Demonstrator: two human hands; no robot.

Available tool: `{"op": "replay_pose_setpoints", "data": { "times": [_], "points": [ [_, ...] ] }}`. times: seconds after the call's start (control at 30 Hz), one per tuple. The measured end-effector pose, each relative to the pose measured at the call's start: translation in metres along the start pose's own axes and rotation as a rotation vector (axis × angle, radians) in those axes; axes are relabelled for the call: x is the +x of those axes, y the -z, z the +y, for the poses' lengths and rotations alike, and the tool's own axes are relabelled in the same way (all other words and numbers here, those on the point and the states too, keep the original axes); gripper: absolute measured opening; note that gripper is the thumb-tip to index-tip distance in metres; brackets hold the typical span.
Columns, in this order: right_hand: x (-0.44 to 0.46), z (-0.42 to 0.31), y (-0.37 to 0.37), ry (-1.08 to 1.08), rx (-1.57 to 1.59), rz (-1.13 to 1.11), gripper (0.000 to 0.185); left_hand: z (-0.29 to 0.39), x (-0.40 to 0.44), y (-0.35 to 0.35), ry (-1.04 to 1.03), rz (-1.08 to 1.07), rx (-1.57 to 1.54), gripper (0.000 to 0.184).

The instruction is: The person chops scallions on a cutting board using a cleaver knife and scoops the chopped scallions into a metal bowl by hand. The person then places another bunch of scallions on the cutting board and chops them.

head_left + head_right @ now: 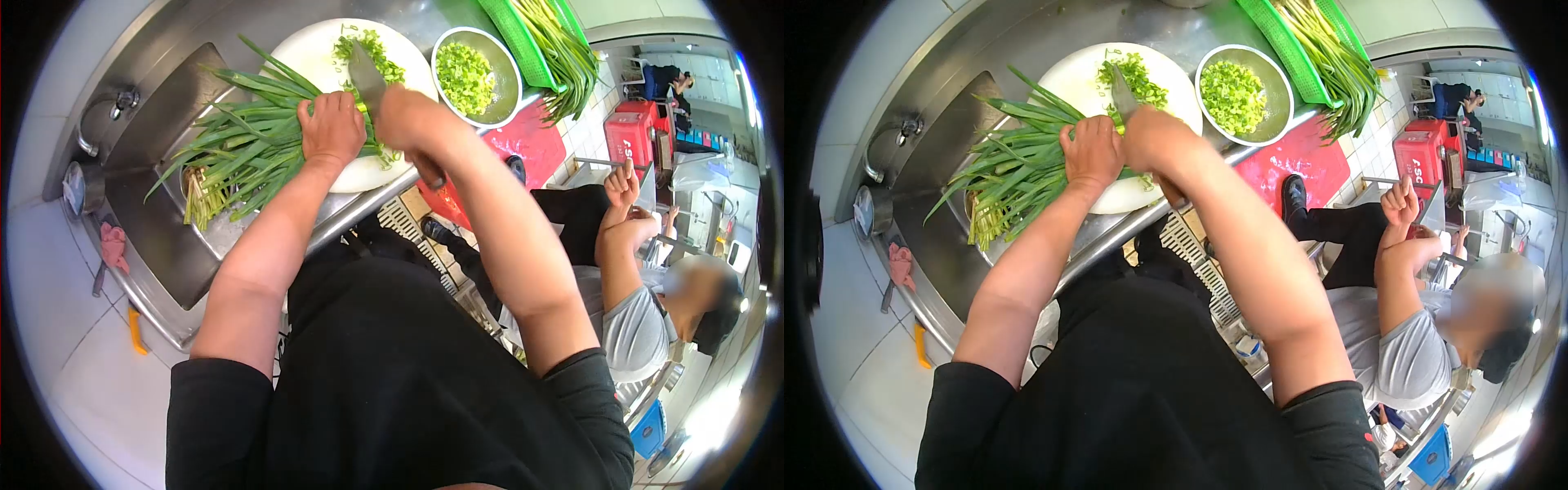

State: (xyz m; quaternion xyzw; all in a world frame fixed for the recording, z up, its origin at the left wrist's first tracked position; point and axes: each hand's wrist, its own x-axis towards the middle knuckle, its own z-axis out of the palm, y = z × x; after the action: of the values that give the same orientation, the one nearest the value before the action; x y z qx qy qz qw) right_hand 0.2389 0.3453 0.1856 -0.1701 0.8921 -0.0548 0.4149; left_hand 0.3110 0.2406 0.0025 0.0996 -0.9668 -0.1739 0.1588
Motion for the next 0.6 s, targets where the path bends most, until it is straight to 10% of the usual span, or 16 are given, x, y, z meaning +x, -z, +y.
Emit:
{"op": "replay_pose_setpoints", "data": {
  "times": [0.23,0.43,0.53,0.6],
  "points": [
    [-0.044,0.067,-0.160,0.063,0.117,0.367,0.029,-0.004,0.000,-0.005,0.040,-0.034,-0.012,0.023],
    [0.023,0.062,-0.102,0.071,0.093,0.453,0.031,-0.003,0.000,-0.007,0.045,-0.029,-0.039,0.021],
    [0.013,0.018,-0.012,0.104,0.081,0.326,0.037,-0.002,0.001,-0.006,0.029,-0.048,-0.023,0.021],
    [-0.008,-0.014,0.029,-0.042,-0.017,-0.150,0.038,0.000,0.001,-0.001,0.016,-0.057,0.037,0.021]
  ]
}}
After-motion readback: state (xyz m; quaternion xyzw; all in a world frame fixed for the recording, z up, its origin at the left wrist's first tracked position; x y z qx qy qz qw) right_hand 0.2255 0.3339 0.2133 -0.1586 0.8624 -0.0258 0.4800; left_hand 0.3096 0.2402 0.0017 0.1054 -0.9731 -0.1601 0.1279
